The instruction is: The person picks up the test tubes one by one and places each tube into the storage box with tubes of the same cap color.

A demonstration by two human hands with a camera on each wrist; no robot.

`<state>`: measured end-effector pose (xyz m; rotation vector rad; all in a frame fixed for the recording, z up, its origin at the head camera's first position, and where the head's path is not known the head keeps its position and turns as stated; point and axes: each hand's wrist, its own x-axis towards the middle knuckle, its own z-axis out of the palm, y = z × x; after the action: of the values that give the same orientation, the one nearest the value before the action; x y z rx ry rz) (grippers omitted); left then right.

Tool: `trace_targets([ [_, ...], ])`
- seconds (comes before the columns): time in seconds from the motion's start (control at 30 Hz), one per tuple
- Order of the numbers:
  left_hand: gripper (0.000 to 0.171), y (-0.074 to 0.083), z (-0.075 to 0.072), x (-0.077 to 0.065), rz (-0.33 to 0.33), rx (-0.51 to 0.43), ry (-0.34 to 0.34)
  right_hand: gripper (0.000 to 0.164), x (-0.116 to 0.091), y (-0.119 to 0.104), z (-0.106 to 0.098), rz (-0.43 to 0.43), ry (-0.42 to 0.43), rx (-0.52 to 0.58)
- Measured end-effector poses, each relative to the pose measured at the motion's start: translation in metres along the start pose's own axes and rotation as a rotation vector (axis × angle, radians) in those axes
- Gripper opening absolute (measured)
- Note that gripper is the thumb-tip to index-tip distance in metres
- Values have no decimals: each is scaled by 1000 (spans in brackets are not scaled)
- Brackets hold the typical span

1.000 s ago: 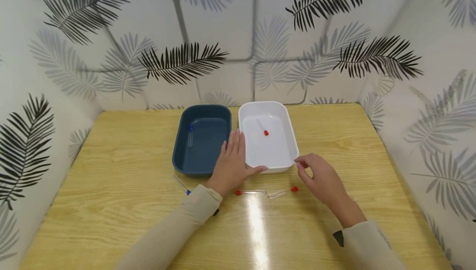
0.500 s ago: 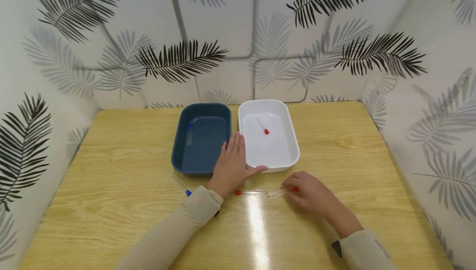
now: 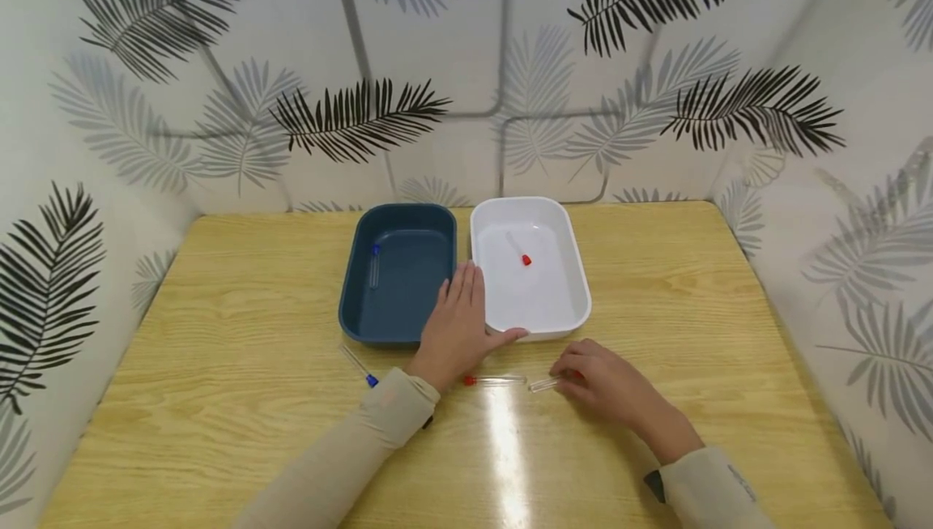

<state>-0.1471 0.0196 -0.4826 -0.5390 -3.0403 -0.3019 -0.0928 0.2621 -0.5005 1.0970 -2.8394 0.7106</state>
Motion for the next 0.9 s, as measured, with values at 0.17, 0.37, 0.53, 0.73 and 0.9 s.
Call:
trace_targets([
  [0.17, 117, 0, -1, 0, 2, -15, 9, 13, 3, -1, 1, 21, -6, 1],
  [0.37, 116, 0, 0, 0, 4, -8, 21, 13, 8, -1, 1, 37, -22, 8],
  [0.53, 117, 0, 2, -1, 10, -4, 33, 11, 10, -2, 1, 58, -62, 6],
  [0.73, 117, -1, 4, -1, 12, -2, 40, 9, 12, -1, 1, 87, -75, -4],
  [0.9, 117, -1, 2, 0, 7, -2, 29, 8, 13, -3, -1, 116, -85, -7],
])
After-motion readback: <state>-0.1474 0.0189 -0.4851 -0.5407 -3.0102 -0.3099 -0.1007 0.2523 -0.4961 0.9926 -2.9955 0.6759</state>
